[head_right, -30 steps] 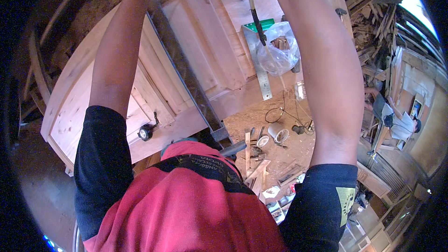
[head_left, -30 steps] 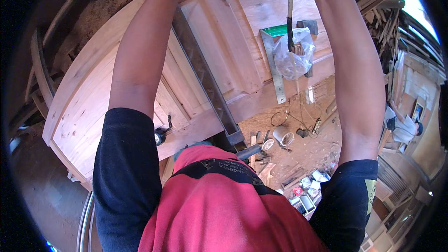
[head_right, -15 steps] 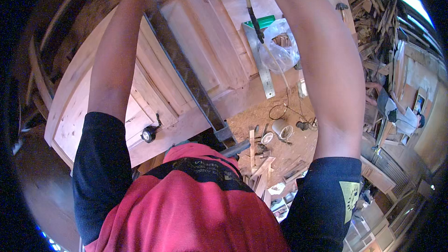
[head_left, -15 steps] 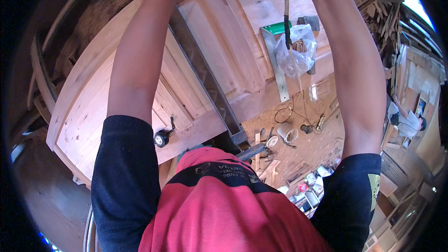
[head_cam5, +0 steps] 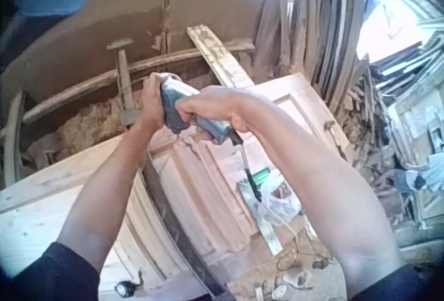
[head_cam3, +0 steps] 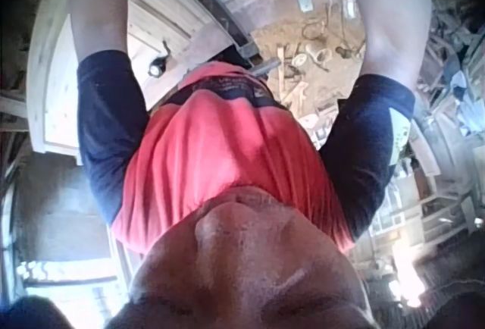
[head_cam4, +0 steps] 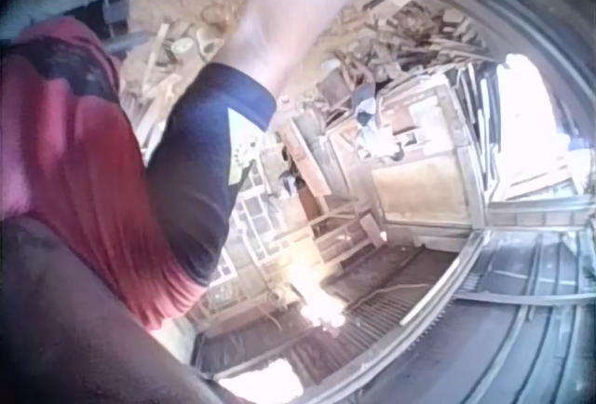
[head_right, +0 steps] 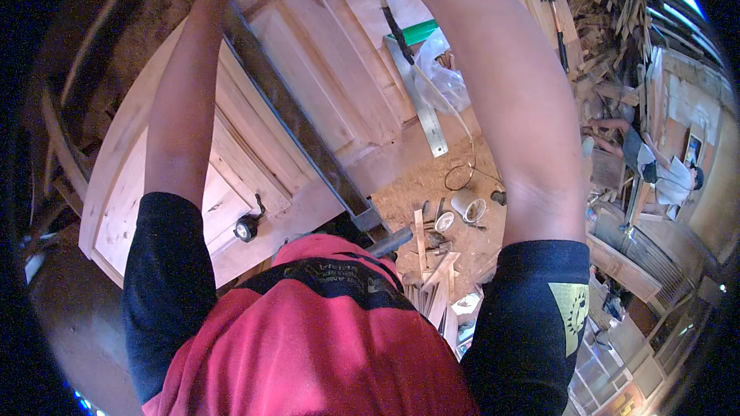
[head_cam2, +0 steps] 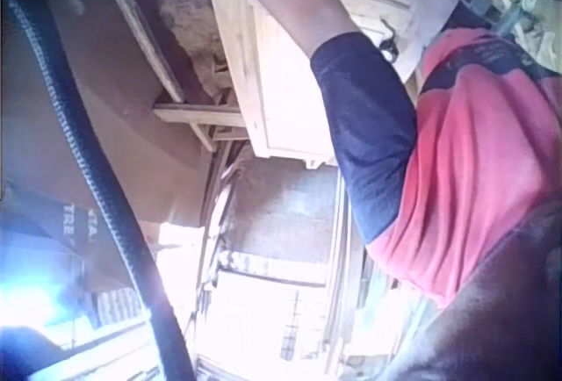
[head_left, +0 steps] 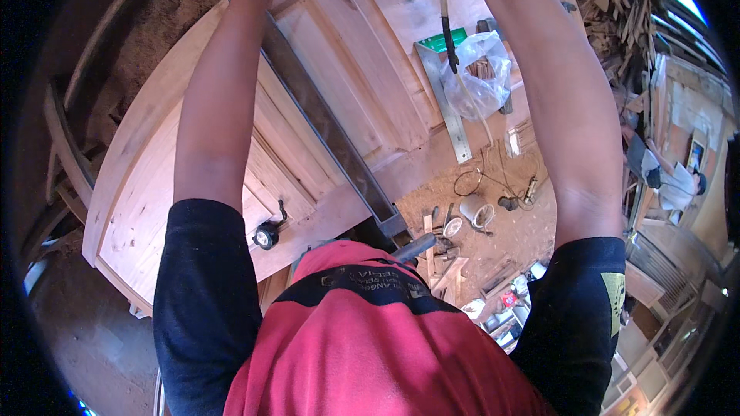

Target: The person constructs a wooden door by hand, using a hammer to drive nails into the wood and an electric drill to create holes, while securing the door panels with a large metal clamp.

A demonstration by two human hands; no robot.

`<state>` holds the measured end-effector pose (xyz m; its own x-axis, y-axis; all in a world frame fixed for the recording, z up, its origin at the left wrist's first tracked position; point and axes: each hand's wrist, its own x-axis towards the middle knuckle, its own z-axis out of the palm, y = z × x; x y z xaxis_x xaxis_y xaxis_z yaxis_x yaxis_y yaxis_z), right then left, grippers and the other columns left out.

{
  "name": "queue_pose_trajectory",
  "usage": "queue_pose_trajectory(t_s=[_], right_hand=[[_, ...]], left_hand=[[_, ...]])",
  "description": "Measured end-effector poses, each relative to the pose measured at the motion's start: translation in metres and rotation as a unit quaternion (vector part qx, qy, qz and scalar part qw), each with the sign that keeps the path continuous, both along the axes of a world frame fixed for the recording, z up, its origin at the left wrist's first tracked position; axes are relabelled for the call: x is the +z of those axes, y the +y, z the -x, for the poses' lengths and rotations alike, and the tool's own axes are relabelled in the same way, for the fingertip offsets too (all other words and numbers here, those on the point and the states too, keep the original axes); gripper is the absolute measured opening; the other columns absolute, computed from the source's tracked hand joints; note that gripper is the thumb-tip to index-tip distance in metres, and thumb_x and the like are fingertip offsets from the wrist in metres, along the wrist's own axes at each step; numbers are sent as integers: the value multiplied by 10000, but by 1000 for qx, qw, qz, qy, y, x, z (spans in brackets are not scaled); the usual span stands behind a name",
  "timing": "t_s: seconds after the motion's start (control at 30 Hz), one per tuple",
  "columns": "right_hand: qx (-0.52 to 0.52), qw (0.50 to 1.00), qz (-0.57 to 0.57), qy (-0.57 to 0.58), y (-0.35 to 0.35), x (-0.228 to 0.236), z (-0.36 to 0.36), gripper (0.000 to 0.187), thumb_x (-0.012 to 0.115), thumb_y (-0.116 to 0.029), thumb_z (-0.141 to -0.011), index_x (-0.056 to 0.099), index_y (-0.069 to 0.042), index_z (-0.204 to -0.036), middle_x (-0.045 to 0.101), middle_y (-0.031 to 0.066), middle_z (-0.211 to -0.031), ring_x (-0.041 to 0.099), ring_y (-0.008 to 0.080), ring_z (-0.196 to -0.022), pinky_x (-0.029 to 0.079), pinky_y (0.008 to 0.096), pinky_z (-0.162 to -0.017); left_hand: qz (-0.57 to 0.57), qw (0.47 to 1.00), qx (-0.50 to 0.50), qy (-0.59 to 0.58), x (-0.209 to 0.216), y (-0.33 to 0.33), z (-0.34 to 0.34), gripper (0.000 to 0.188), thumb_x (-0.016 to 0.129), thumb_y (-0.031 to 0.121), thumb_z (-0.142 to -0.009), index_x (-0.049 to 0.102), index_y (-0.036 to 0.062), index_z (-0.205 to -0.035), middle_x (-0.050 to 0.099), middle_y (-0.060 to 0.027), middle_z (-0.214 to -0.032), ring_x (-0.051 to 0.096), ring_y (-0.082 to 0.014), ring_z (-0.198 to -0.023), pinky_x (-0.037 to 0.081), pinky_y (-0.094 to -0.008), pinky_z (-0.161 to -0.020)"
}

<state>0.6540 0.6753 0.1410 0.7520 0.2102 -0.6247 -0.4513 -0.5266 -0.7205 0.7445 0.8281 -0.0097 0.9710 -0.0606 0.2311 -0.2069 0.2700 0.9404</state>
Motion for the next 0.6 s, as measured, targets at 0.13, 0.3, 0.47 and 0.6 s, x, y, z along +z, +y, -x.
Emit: queue_pose_trajectory(t_s=[0.13, 0.3, 0.47, 0.6], right_hand=[[-6, 1000, -1, 14, 12, -27, 3, 218, 646, -263, -789, 629, -52, -737, 579, 78, -604, 565, 179, -493, 451, 333, -433], [15, 999, -20, 20, 0, -37, -2, 242, 628, -297, -826, 619, -70, -744, 580, 63, -636, 579, 169, -524, 460, 329, -446], [77, 997, 15, -25, 3, -11, -5, 274, 628, -325, -856, 639, -65, -770, 614, 70, -676, 625, 168, -569, 494, 328, -469], [7, 998, 62, -20, 2, 24, 3, 349, 696, -351, -819, 656, -5, -838, 635, 78, -702, 642, 169, -569, 520, 301, -488]], left_hand=[[-144, 983, 85, -71, -33, 10, 6, 349, 430, 267, -969, 703, 59, -904, 626, -135, -919, 557, -228, -910, 417, -359, -867], [-240, 938, 151, -198, -46, 9, -2, 335, 443, 281, -975, 701, 76, -914, 618, -160, -936, 556, -251, -918, 413, -367, -872], [-78, 996, 27, -15, -23, 14, -13, 366, 475, 310, -932, 713, 38, -874, 647, -124, -848, 561, -222, -851, 422, -366, -824], [-23, 996, 84, -13, 36, 3, 10, 408, 511, 363, -899, 698, 8, -828, 627, -93, -798, 561, -185, -757, 441, -354, -731]])
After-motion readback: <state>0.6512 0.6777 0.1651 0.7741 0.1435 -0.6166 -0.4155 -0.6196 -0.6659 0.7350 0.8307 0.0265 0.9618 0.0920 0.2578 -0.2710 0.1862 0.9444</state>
